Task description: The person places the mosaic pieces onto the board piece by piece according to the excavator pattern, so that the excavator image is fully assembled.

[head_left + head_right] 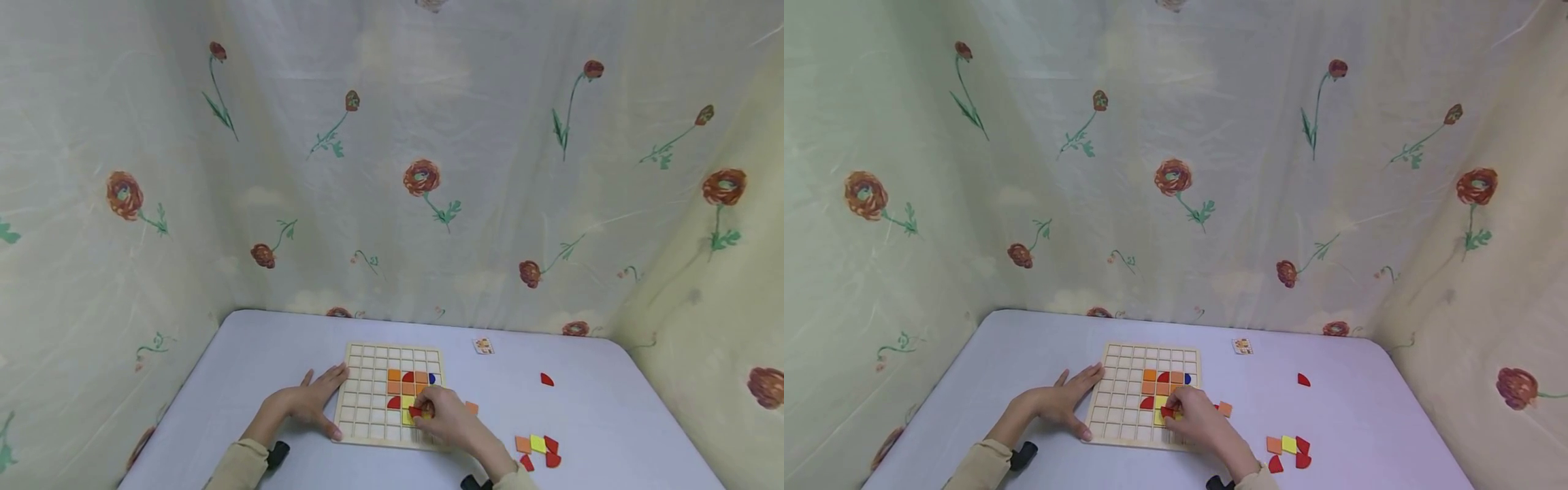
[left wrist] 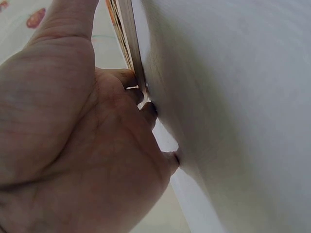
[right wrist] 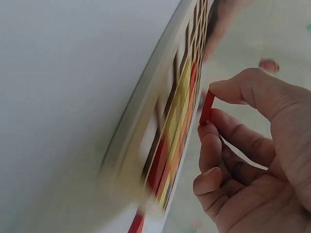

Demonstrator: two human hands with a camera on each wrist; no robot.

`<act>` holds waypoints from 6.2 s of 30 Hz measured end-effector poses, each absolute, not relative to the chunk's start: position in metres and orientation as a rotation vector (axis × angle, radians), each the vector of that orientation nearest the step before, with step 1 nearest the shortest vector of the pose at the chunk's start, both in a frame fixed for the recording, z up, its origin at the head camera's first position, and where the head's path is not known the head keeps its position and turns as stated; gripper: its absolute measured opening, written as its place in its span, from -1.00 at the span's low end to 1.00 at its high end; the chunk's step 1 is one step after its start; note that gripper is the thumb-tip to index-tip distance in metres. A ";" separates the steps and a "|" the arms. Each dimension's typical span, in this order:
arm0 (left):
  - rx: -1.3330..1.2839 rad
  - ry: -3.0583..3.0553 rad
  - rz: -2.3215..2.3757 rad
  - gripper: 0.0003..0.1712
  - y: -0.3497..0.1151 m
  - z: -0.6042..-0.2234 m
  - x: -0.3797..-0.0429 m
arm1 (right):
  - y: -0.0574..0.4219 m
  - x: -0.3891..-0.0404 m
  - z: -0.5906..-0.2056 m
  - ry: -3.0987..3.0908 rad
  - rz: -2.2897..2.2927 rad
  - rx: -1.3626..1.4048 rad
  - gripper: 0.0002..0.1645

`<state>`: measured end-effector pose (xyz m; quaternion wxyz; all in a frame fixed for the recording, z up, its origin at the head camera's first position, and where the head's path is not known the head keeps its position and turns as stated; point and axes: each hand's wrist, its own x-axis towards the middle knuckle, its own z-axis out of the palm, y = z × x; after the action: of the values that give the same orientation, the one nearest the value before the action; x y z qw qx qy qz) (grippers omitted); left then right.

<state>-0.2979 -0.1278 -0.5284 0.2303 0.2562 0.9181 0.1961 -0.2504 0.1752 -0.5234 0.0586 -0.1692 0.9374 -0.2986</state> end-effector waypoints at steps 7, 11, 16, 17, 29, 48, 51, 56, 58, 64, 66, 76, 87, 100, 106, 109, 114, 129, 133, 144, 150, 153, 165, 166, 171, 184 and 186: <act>0.719 2.521 0.541 0.45 -0.128 -0.531 -0.299 | 0.144 -0.259 -0.532 2.744 -0.885 -0.592 -0.83; 0.716 2.529 0.531 0.46 -0.130 -0.533 -0.300 | 0.142 -0.264 -0.534 2.689 -0.902 -0.541 -0.85; 0.708 2.533 0.546 0.47 -0.130 -0.532 -0.301 | 0.144 -0.268 -0.532 2.669 -0.929 -0.560 -0.86; 0.711 2.535 0.543 0.47 -0.130 -0.532 -0.301 | 0.144 -0.268 -0.532 2.668 -0.930 -0.562 -0.86; 0.705 2.537 0.533 0.46 -0.127 -0.529 -0.299 | 0.148 -0.259 -0.528 2.737 -0.958 -0.558 -0.84; 0.701 2.521 0.529 0.47 -0.132 -0.531 -0.299 | 0.242 -0.269 -0.513 2.766 -0.845 -0.211 -0.68; 0.704 2.528 0.532 0.45 -0.133 -0.532 -0.298 | 0.246 -0.271 -0.521 2.757 -0.831 -0.250 -0.72; 0.700 2.531 0.530 0.45 -0.133 -0.533 -0.298 | 0.245 -0.275 -0.528 2.747 -0.835 -0.287 -0.80; 0.695 2.529 0.533 0.45 -0.132 -0.533 -0.298 | 0.244 -0.275 -0.529 2.741 -0.844 -0.273 -0.82; 0.697 2.537 0.519 0.46 -0.130 -0.533 -0.300 | 0.243 -0.276 -0.526 2.776 -0.857 -0.208 -0.83; 0.701 2.539 0.517 0.47 -0.129 -0.533 -0.301 | 0.243 -0.277 -0.525 2.794 -0.884 -0.193 -0.81; 0.708 2.536 0.516 0.46 -0.129 -0.533 -0.302 | 0.225 -0.292 -0.517 2.841 -1.032 -0.295 -0.80; 0.699 2.532 0.523 0.46 -0.131 -0.532 -0.302 | 0.177 -0.333 -0.518 2.760 -1.142 -0.429 -0.85; 0.724 2.547 0.488 0.45 -0.130 -0.534 -0.301 | 0.153 -0.353 -0.542 2.745 -1.146 -0.492 -0.87; 0.715 2.549 0.484 0.45 -0.129 -0.533 -0.301 | 0.149 -0.355 -0.542 2.767 -1.159 -0.417 -0.86; 0.720 2.548 0.486 0.45 -0.129 -0.533 -0.302 | 0.147 -0.356 -0.541 2.772 -1.172 -0.387 -0.86; 0.714 2.552 0.482 0.46 -0.130 -0.535 -0.303 | 0.143 -0.355 -0.539 2.760 -1.167 -0.354 -0.84; 0.716 2.542 0.502 0.45 -0.128 -0.534 -0.303 | 0.156 -0.345 -0.540 2.824 -1.225 -0.336 -0.82; 0.713 2.527 0.501 0.46 -0.127 -0.534 -0.302 | 0.171 -0.325 -0.533 2.828 -1.217 -0.294 -0.84; 0.709 2.537 0.504 0.45 -0.129 -0.531 -0.299 | 0.250 -0.257 -0.514 2.565 -1.123 -0.365 -0.59; 0.689 2.537 0.514 0.45 -0.129 -0.529 -0.297 | 0.311 -0.231 -0.513 2.478 -1.050 -0.353 -0.49; 0.695 2.528 0.526 0.46 -0.129 -0.529 -0.297 | 0.339 -0.221 -0.518 2.506 -1.047 -0.304 -0.46; 0.716 2.519 0.543 0.47 -0.131 -0.529 -0.299 | 0.382 -0.209 -0.543 2.680 -1.028 0.119 -0.54; 0.716 2.524 0.543 0.46 -0.130 -0.528 -0.298 | 0.382 -0.208 -0.543 2.705 -1.003 0.100 -0.56; 0.717 2.533 0.540 0.43 -0.129 -0.527 -0.296 | 0.375 -0.210 -0.539 2.767 -0.932 0.097 -0.66; 0.725 2.530 0.515 0.45 -0.131 -0.532 -0.300 | 0.314 -0.251 -0.527 2.790 -1.047 -0.049 -0.72; 0.725 2.528 0.519 0.45 -0.131 -0.532 -0.300 | 0.295 -0.264 -0.525 2.810 -1.065 -0.109 -0.75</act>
<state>-0.3001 -0.1308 -0.5317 0.2284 0.2634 0.9181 0.1884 -0.2644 0.2953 -0.5253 0.0671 -0.0361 0.9324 -0.3533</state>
